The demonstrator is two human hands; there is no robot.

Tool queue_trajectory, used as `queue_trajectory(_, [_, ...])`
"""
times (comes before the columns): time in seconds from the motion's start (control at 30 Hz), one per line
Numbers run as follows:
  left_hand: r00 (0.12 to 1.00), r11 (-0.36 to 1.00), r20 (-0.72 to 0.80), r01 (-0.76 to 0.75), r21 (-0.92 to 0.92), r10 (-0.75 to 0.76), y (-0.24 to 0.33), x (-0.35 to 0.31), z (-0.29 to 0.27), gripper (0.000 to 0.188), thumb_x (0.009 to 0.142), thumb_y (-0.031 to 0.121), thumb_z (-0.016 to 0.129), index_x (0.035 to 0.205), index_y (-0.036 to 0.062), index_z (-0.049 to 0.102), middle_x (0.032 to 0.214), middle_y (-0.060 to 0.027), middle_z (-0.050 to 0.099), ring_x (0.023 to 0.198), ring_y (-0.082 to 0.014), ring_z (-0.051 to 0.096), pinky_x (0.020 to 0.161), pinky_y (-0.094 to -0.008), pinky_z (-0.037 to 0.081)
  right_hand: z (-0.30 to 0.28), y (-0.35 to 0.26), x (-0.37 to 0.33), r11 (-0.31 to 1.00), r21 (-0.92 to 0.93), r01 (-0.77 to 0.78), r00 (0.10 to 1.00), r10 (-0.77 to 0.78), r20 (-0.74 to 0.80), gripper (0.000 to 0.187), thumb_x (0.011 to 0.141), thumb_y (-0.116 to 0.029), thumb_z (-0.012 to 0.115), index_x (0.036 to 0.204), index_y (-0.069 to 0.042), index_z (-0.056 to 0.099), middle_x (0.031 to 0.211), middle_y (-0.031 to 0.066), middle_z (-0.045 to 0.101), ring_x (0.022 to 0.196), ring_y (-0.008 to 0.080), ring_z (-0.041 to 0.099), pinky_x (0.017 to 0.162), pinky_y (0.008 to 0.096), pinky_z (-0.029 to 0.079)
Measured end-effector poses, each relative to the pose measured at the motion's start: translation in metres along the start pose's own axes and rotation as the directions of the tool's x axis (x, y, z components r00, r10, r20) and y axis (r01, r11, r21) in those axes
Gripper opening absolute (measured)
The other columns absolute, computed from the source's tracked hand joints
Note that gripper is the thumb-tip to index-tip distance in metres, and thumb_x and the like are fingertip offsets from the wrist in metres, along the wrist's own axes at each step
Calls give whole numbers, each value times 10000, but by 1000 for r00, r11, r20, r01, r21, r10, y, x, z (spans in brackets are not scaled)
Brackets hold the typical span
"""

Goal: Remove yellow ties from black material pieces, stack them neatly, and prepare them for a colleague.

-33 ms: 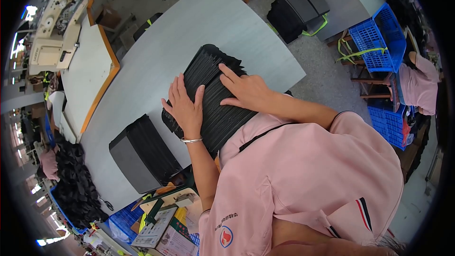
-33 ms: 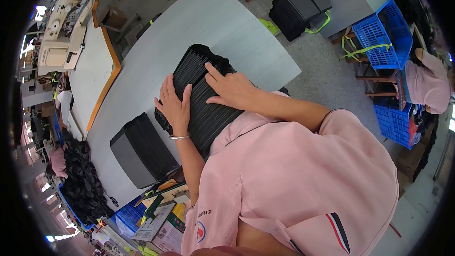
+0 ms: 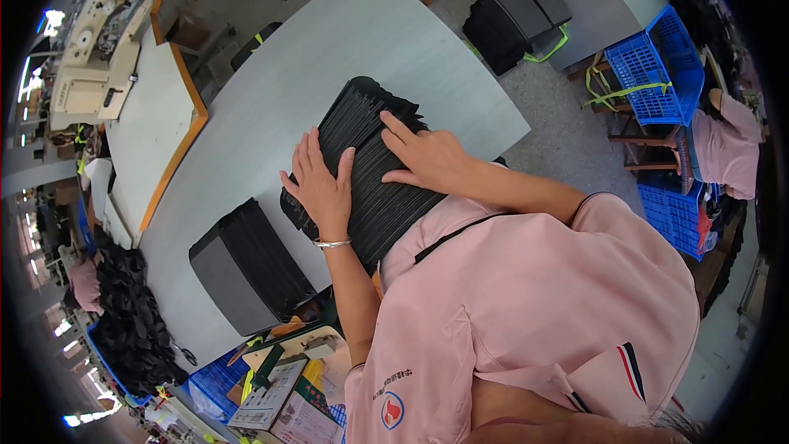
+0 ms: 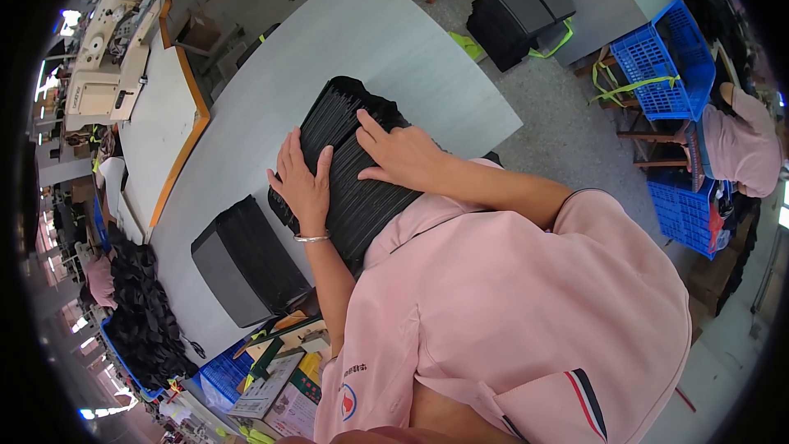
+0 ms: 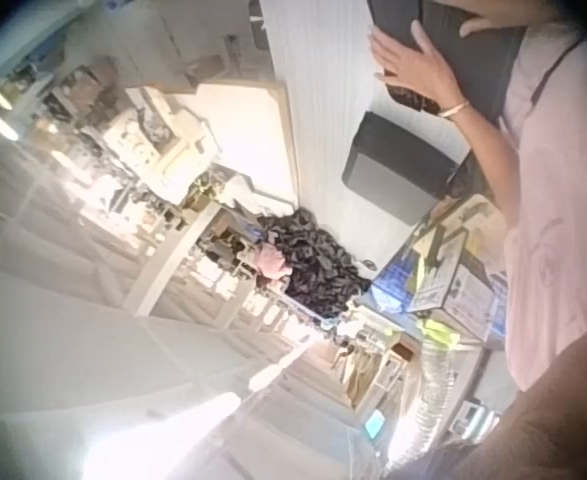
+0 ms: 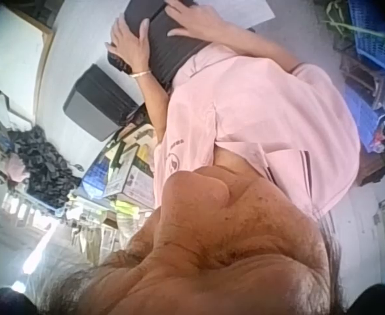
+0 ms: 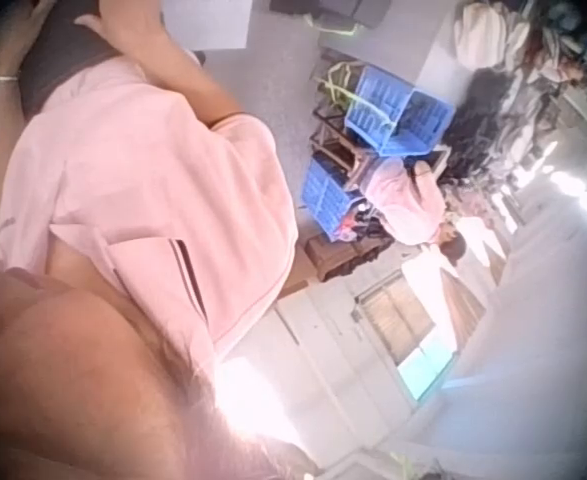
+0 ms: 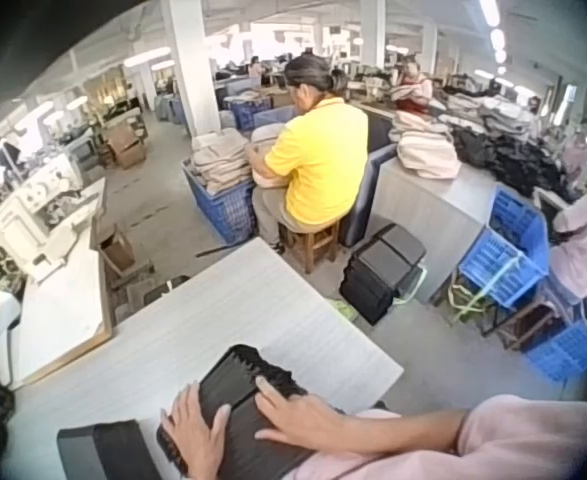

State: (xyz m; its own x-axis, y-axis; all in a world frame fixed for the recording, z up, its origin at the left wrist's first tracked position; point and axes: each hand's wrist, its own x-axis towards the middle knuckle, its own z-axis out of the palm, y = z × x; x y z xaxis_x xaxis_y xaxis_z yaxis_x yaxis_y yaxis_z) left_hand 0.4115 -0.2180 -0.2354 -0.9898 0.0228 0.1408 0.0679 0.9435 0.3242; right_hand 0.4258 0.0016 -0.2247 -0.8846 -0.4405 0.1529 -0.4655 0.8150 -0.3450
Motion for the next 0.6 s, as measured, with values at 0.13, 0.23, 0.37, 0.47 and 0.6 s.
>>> queue_trajectory(0.13, [1000, 1000, -4, 0, 6, 0, 0, 0, 0, 705, 970, 557, 598, 1542, 188, 419, 1539, -80, 479, 1443, -278, 409, 1198, -640, 151, 0, -4, -4, 997, -71, -6, 1000, 6, 2, 694, 866, -570, 705, 1275, -30, 558, 1532, 231, 458, 619, 234, 675, 508, 335, 546])
queue_trajectory(0.23, [1000, 1000, -1, 1, 5, -1, 0, 1, 0, 689, 986, 554, 575, 1546, 185, 417, 1539, -83, 478, 1447, -274, 404, 1199, -639, 146, 4, -3, -5, 997, -81, 4, 999, -7, -33, 706, 877, -569, 693, 1307, -28, 548, 1505, 223, 484, 619, 222, 674, 504, 319, 541])
queue_trajectory(0.37, [1000, 1000, 8, 14, -7, -14, -4, 0, 2, 628, 1029, 518, 514, 1553, 188, 409, 1543, -74, 476, 1454, -269, 394, 1203, -634, 130, 2, -6, -2, 993, -118, 2, 1000, -2, -5, 770, 877, -581, 683, 1382, -24, 519, 1433, 193, 534, 600, 208, 657, 489, 303, 522])
queue_trajectory(0.47, [1000, 1000, 13, 14, -12, -14, -3, 0, 2, 594, 1049, 488, 485, 1555, 187, 407, 1544, -66, 476, 1455, -266, 392, 1204, -631, 124, -3, -7, 5, 995, -100, -16, 1000, 16, -7, 851, 867, -597, 679, 1466, -30, 467, 1320, 143, 569, 577, 199, 631, 477, 292, 498])
queue_trajectory(0.6, [1000, 1000, 16, 13, -9, -12, -1, 0, 1, 576, 1057, 466, 473, 1556, 186, 407, 1543, -64, 479, 1454, -264, 393, 1204, -629, 125, 4, -2, 13, 994, -109, -8, 1000, 5, -25, 882, 856, -606, 679, 1483, -24, 463, 1241, 110, 570, 597, 195, 622, 493, 296, 492])
